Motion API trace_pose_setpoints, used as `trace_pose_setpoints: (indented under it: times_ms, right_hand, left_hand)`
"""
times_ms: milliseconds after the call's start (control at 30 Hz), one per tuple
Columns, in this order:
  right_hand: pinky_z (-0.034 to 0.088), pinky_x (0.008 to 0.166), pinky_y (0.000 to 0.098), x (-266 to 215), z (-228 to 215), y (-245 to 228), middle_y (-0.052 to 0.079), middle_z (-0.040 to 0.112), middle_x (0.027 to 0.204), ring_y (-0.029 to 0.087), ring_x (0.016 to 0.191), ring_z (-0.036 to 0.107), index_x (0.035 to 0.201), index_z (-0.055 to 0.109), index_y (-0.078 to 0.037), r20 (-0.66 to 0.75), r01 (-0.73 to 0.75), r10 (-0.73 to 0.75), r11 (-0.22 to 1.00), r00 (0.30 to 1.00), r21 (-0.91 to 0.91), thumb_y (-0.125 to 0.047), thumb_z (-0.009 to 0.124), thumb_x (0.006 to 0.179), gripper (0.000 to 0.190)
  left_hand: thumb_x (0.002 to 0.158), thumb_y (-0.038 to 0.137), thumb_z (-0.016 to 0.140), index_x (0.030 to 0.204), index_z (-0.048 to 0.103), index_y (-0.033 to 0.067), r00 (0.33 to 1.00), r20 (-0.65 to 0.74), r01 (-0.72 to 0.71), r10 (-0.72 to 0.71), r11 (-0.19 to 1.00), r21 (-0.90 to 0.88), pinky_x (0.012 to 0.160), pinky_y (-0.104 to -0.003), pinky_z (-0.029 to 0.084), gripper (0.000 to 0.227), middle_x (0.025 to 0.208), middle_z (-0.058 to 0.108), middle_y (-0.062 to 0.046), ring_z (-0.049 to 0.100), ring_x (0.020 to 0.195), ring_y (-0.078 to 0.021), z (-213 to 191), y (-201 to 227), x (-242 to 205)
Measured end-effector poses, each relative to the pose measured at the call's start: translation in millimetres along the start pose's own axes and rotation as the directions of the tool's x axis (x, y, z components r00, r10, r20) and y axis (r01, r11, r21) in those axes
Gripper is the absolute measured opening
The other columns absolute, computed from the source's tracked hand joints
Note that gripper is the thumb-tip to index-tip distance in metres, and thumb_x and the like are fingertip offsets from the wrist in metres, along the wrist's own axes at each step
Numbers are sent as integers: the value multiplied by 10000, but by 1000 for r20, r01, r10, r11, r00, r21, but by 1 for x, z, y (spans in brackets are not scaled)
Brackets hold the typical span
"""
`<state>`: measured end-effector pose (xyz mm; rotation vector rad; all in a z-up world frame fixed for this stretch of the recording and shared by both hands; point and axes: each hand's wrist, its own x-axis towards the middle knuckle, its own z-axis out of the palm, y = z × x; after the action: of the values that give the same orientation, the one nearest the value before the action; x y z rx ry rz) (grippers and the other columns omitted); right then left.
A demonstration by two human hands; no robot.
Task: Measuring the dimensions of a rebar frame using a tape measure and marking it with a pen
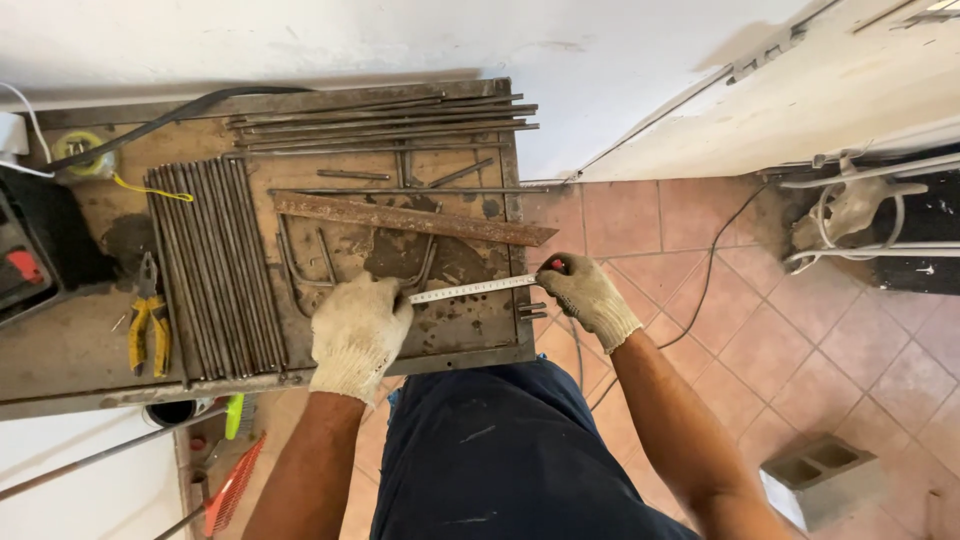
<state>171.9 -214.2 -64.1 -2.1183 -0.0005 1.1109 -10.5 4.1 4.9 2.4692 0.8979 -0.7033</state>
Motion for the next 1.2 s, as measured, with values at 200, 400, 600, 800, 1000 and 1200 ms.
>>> trace_pose_setpoints:
  times_ms: [200, 400, 600, 800, 1000, 1200]
  right_hand:
    - [570, 595, 417, -9, 0, -11, 189, 710, 896, 310, 808, 672, 1116, 748, -170, -32, -9, 1, 972, 999, -234, -391, 805, 753, 429]
    - [495, 392, 281, -6, -7, 0, 134, 668, 663, 189, 431, 589, 1114, 732, -115, -200, 78, -73, 997, 977, 18, -206, 645, 863, 281]
    - [423, 467, 224, -10, -37, 2, 119, 638, 558, 178, 421, 594, 984, 767, -111, -326, 226, -136, 939, 936, 258, -334, 489, 903, 365]
    - [485, 640, 277, -41, -5, -11, 185, 677, 662, 221, 600, 638, 1031, 736, -38, -282, 443, -385, 879, 878, 177, -69, 624, 793, 265]
    - [579, 821, 433, -47, 32, 0, 202, 762, 868, 288, 851, 733, 1133, 747, -31, -5, 597, -608, 777, 794, 199, -25, 595, 764, 399]
    - [602, 762, 397, -7, 35, 27, 165, 770, 864, 276, 821, 759, 993, 783, -57, -16, 639, -646, 752, 763, 159, 5, 688, 792, 231]
  left_hand:
    - [906, 381, 678, 905, 790, 164, 976, -206, 70, -68, 998, 4, 687, -454, 641, 244, 877, 729, -130, 769, 877, -328, 30, -1, 2]
    - [915, 377, 646, 928, 788, 187, 987, -140, 74, -82, 995, -60, 695, -479, 641, 238, 908, 722, -117, 755, 886, -337, 34, -10, 8]
    - [930, 385, 632, 966, 794, 188, 990, -114, 69, -78, 994, -79, 722, -493, 635, 258, 931, 737, -109, 749, 918, -335, 25, -8, 5]
    - [941, 398, 620, 996, 784, 199, 993, -104, 55, -63, 996, -77, 751, -483, 632, 264, 958, 724, -114, 734, 929, -331, 31, -15, 7]
    - [940, 415, 624, 975, 784, 207, 991, -132, 3, -16, 995, -97, 778, -471, 626, 265, 987, 728, -97, 734, 970, -321, 27, -19, 4]
    - [944, 384, 616, 949, 762, 172, 987, -163, -10, -6, 995, -100, 795, -458, 618, 257, 948, 700, -116, 711, 957, -330, 35, -26, 4]
